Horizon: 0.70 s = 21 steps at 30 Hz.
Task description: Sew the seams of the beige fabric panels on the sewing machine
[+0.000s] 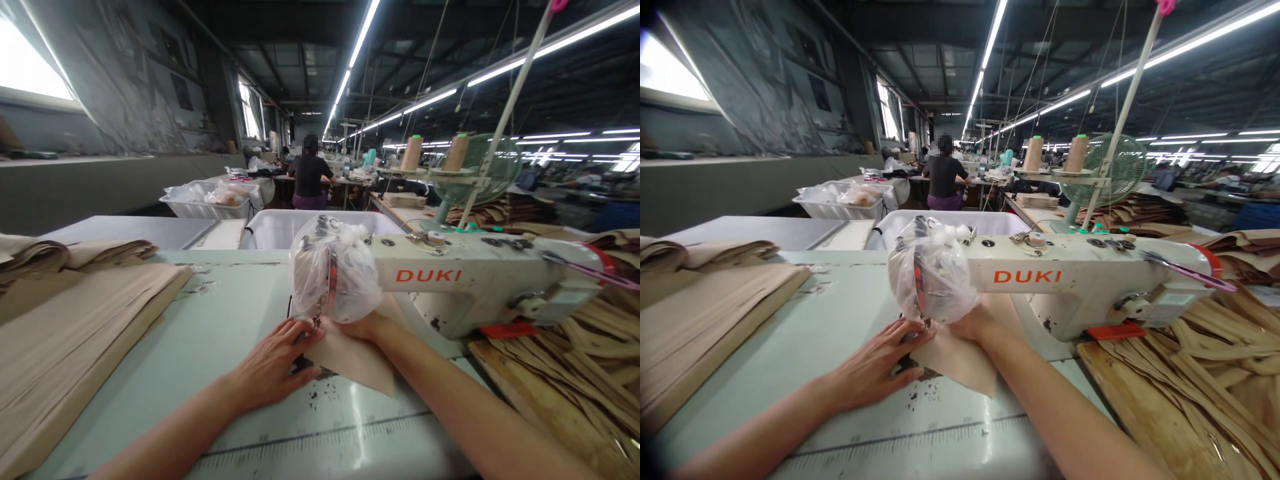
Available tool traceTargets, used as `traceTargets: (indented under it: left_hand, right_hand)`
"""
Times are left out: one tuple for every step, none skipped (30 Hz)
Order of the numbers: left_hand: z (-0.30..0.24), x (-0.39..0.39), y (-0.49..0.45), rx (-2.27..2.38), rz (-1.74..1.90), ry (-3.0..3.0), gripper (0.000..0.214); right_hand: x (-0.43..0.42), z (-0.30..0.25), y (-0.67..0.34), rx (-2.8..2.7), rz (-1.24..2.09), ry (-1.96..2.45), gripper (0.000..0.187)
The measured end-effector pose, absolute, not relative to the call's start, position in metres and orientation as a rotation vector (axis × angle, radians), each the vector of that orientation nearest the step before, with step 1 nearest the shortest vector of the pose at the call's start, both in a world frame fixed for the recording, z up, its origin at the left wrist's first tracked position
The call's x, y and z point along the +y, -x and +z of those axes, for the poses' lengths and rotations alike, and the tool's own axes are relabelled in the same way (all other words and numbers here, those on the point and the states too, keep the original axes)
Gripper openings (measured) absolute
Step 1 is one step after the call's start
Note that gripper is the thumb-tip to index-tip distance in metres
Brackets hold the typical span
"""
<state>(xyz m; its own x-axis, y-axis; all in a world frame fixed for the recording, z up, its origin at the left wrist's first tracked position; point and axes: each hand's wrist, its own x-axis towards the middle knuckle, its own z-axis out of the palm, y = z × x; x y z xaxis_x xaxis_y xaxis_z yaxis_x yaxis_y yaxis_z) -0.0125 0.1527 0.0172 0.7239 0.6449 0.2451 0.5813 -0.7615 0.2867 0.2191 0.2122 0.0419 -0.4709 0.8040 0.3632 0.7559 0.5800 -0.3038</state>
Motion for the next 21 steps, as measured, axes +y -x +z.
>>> traceTargets:
  left_hand:
    - [0.019,0.151,0.016,0.991,0.497,-2.736,0.050]
    - [0.021,0.149,0.020,1.013,0.506,-2.729,0.045]
    - [0.022,0.148,0.024,1.049,0.520,-2.716,0.042]
    - [0.023,0.146,0.027,1.089,0.537,-2.701,0.039]
    - [0.024,0.145,0.029,1.126,0.552,-2.686,0.038]
    - [0.024,0.144,0.031,1.149,0.562,-2.677,0.037]
    - [0.023,0.143,0.031,1.156,0.564,-2.675,0.037]
    - [0.022,0.143,0.030,1.152,0.560,-2.678,0.038]
    - [0.020,0.144,0.029,1.144,0.555,-2.683,0.040]
    - [0.019,0.145,0.027,1.136,0.551,-2.688,0.043]
    - [0.017,0.146,0.025,1.129,0.548,-2.693,0.045]
    - [0.016,0.147,0.023,1.124,0.546,-2.695,0.046]
    - [0.016,0.148,0.022,1.119,0.542,-2.697,0.046]
    - [0.015,0.149,0.022,1.117,0.538,-2.698,0.045]
    - [0.015,0.149,0.021,1.116,0.534,-2.698,0.045]
    - [0.015,0.150,0.022,1.115,0.530,-2.698,0.046]
    - [0.015,0.150,0.022,1.111,0.526,-2.699,0.048]
    - [0.015,0.149,0.023,1.104,0.523,-2.702,0.050]
    - [0.015,0.149,0.023,1.091,0.519,-2.709,0.053]
    - [0.015,0.148,0.023,1.072,0.514,-2.721,0.055]
    - [0.015,0.147,0.023,1.051,0.506,-2.738,0.057]
  right_hand:
    - [0.207,0.039,-0.218,-2.340,0.105,1.299,0.036]
    - [0.199,0.035,-0.218,-2.341,0.066,1.354,0.033]
    - [0.188,0.031,-0.219,-2.344,0.027,1.411,0.032]
    - [0.177,0.026,-0.221,-2.344,-0.005,1.466,0.030]
    - [0.166,0.022,-0.222,-2.343,-0.034,1.519,0.028]
    - [0.156,0.019,-0.223,-2.337,-0.059,1.565,0.026]
    - [0.148,0.017,-0.224,-2.328,-0.080,1.601,0.025]
    - [0.141,0.015,-0.222,-2.322,-0.095,1.622,0.027]
    - [0.136,0.013,-0.220,-2.324,-0.101,1.627,0.030]
    - [0.133,0.012,-0.216,-2.334,-0.098,1.623,0.033]
    - [0.130,0.010,-0.211,-2.346,-0.088,1.618,0.037]
    - [0.128,0.008,-0.206,-2.357,-0.075,1.618,0.040]
    - [0.127,0.006,-0.200,-2.362,-0.064,1.625,0.042]
    - [0.125,0.005,-0.195,-2.355,-0.058,1.648,0.043]
    - [0.124,0.004,-0.191,-2.338,-0.050,1.682,0.045]
    - [0.123,0.004,-0.188,-2.320,-0.034,1.718,0.046]
    - [0.122,0.004,-0.186,-2.303,-0.010,1.741,0.047]
    - [0.121,0.004,-0.186,-2.291,0.021,1.742,0.046]
    - [0.121,0.004,-0.187,-2.286,0.057,1.717,0.046]
    - [0.121,0.004,-0.190,-2.290,0.094,1.667,0.047]
    - [0.122,0.003,-0.192,-2.305,0.126,1.599,0.047]
